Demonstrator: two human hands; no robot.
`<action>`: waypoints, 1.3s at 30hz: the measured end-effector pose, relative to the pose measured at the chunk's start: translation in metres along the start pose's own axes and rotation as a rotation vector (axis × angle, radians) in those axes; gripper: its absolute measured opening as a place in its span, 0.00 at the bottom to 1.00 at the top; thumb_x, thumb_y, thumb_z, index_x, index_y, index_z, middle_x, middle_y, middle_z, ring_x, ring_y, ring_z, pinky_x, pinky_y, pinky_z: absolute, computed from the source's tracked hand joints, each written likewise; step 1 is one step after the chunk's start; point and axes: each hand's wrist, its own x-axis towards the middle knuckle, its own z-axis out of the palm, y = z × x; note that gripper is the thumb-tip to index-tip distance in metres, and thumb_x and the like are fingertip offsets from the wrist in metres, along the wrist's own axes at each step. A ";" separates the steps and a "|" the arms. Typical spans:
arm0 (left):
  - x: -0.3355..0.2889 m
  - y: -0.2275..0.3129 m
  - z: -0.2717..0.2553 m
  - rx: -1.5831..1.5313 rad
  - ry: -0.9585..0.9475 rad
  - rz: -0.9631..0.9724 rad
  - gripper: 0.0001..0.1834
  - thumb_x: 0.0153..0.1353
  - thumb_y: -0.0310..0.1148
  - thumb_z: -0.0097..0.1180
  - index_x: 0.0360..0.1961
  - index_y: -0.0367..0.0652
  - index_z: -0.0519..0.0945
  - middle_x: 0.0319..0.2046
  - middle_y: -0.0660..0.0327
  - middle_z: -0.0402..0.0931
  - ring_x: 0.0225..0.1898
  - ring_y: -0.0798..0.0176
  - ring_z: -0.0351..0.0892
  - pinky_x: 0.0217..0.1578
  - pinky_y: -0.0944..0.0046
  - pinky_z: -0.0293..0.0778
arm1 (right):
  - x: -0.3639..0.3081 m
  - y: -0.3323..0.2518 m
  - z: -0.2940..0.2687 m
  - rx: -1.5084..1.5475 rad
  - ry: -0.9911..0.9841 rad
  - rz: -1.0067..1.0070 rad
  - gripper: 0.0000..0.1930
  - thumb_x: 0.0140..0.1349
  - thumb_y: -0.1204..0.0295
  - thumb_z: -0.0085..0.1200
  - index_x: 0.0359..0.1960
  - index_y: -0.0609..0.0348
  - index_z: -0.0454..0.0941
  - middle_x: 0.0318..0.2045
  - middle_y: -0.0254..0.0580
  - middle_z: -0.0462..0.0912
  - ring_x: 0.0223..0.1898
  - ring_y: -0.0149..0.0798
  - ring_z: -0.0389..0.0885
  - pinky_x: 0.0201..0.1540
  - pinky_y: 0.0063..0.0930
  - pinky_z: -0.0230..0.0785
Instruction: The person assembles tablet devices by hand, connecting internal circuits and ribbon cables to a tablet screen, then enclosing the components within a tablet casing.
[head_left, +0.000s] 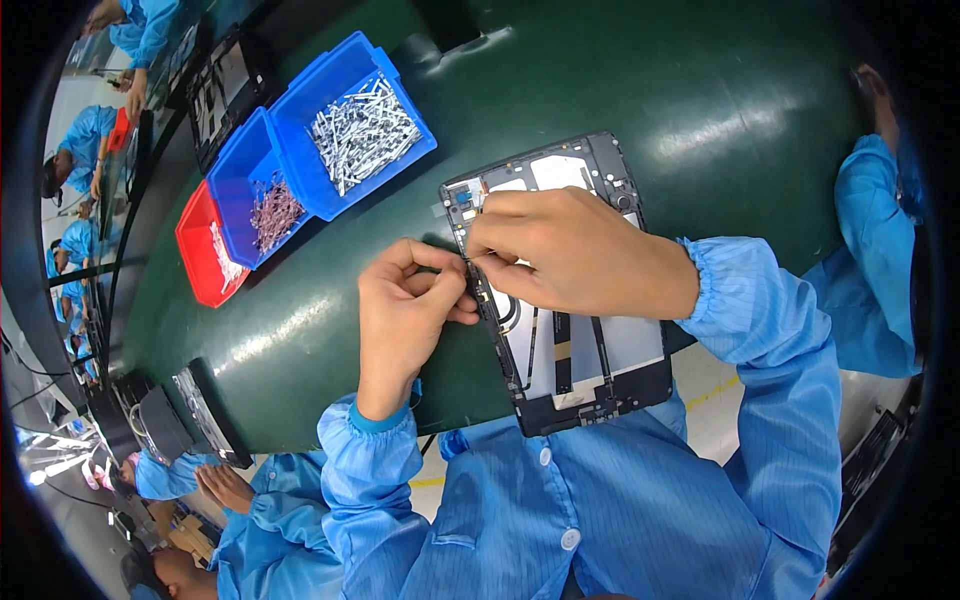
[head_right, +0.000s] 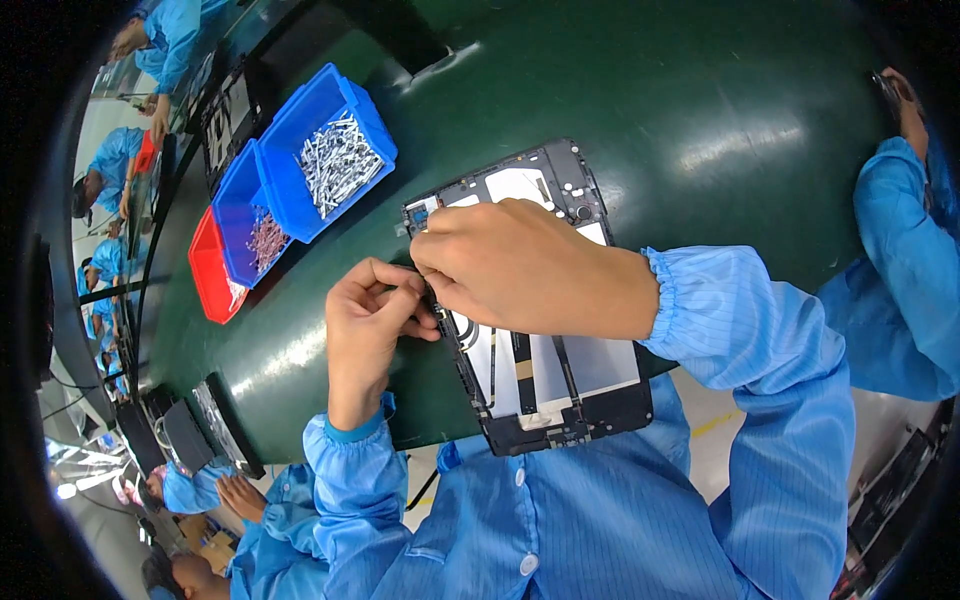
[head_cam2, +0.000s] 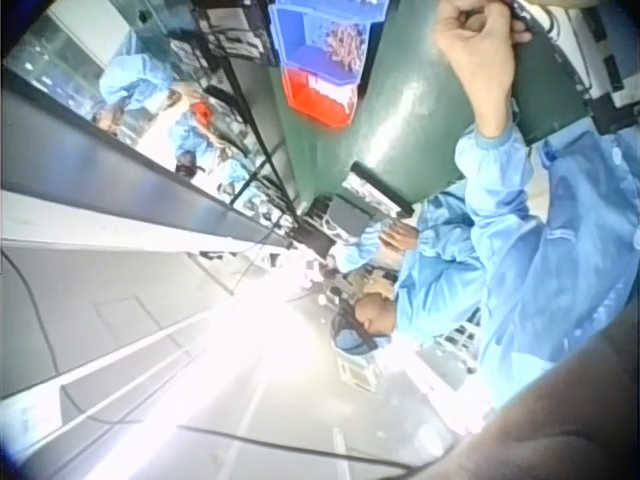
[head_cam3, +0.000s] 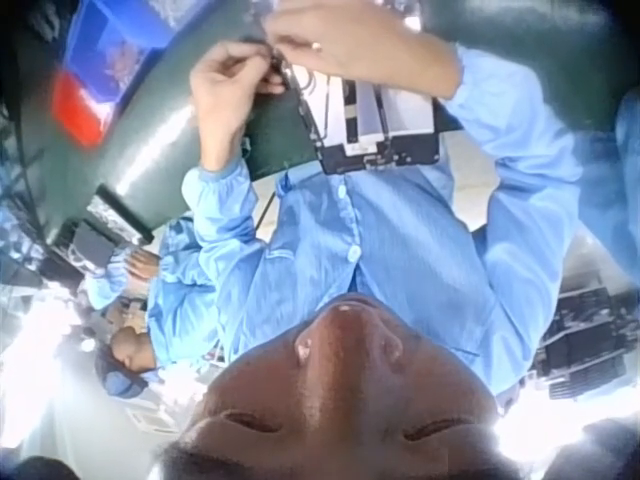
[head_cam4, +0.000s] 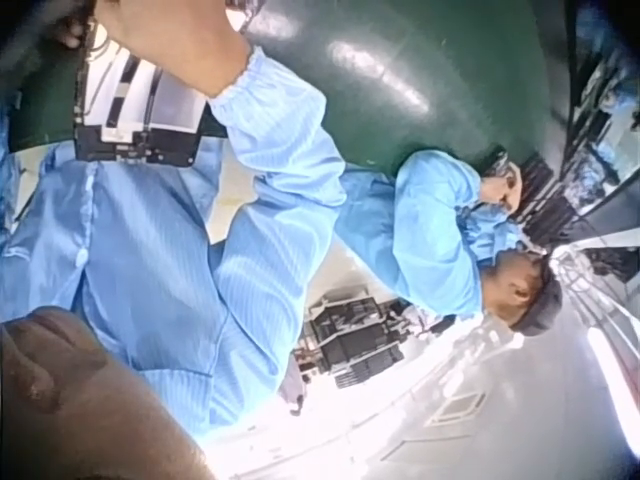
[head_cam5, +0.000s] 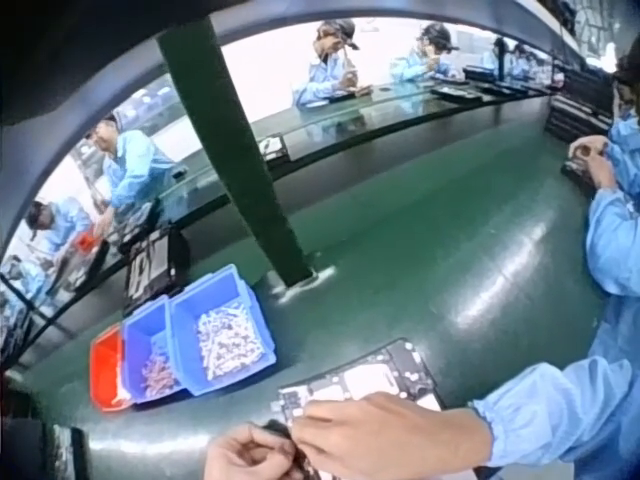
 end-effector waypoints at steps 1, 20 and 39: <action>0.000 0.001 0.001 0.008 0.012 -0.003 0.03 0.60 0.20 0.57 0.33 0.32 0.76 0.27 0.56 0.80 0.25 0.67 0.82 0.26 0.69 0.83 | 0.000 0.000 0.000 0.003 0.007 0.002 0.06 0.58 0.73 0.55 0.29 0.63 0.77 0.28 0.47 0.77 0.28 0.51 0.81 0.31 0.41 0.74; 0.019 0.005 -0.009 0.103 -0.222 -0.020 0.08 0.58 0.23 0.60 0.35 0.37 0.72 0.26 0.62 0.76 0.19 0.70 0.79 0.15 0.71 0.74 | 0.026 -0.030 -0.025 0.025 -0.143 0.300 0.06 0.48 0.74 0.58 0.24 0.65 0.78 0.23 0.50 0.80 0.25 0.49 0.80 0.30 0.37 0.73; 0.021 -0.008 -0.034 0.011 -0.243 0.148 0.11 0.62 0.31 0.59 0.39 0.34 0.77 0.30 0.59 0.80 0.24 0.68 0.82 0.19 0.71 0.76 | 0.153 0.012 0.000 -0.735 -0.192 -0.221 0.02 0.54 0.73 0.59 0.28 0.56 0.81 0.30 0.37 0.78 0.38 0.41 0.74 0.51 0.39 0.58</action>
